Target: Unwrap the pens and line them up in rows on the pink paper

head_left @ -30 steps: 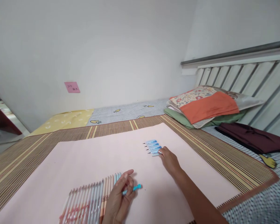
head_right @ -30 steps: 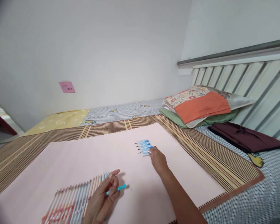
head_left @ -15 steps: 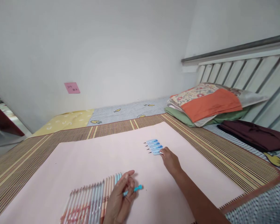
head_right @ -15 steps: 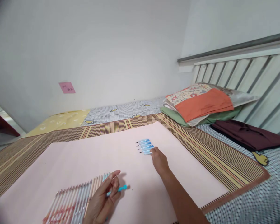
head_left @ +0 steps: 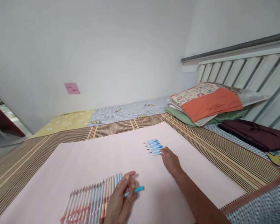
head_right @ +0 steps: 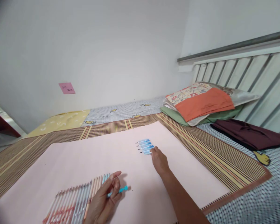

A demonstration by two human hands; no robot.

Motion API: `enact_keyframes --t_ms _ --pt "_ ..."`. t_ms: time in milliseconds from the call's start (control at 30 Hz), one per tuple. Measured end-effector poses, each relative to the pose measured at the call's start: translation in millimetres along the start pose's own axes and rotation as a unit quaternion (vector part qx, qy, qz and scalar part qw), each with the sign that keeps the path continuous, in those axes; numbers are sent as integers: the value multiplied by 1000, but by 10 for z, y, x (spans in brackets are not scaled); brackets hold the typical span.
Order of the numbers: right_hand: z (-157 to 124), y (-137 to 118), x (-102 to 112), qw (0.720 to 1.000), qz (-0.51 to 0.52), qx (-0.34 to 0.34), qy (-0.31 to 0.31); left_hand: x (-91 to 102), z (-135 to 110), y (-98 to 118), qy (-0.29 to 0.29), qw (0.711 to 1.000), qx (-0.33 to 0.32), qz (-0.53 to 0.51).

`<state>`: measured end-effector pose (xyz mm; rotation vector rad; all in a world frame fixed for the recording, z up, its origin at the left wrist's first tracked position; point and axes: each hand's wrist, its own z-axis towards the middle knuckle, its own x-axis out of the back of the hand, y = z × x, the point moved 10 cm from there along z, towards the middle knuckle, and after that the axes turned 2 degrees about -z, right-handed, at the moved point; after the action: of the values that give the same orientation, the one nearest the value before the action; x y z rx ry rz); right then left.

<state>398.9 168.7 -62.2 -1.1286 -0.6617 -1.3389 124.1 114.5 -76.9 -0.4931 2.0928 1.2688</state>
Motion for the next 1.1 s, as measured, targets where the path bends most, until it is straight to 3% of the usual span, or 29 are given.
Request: enact_keyframes --t_ms 1100 --pt "-20 -27 4 1000 -14 0 0 -79 -10 -21 -17 1000 2 -2"
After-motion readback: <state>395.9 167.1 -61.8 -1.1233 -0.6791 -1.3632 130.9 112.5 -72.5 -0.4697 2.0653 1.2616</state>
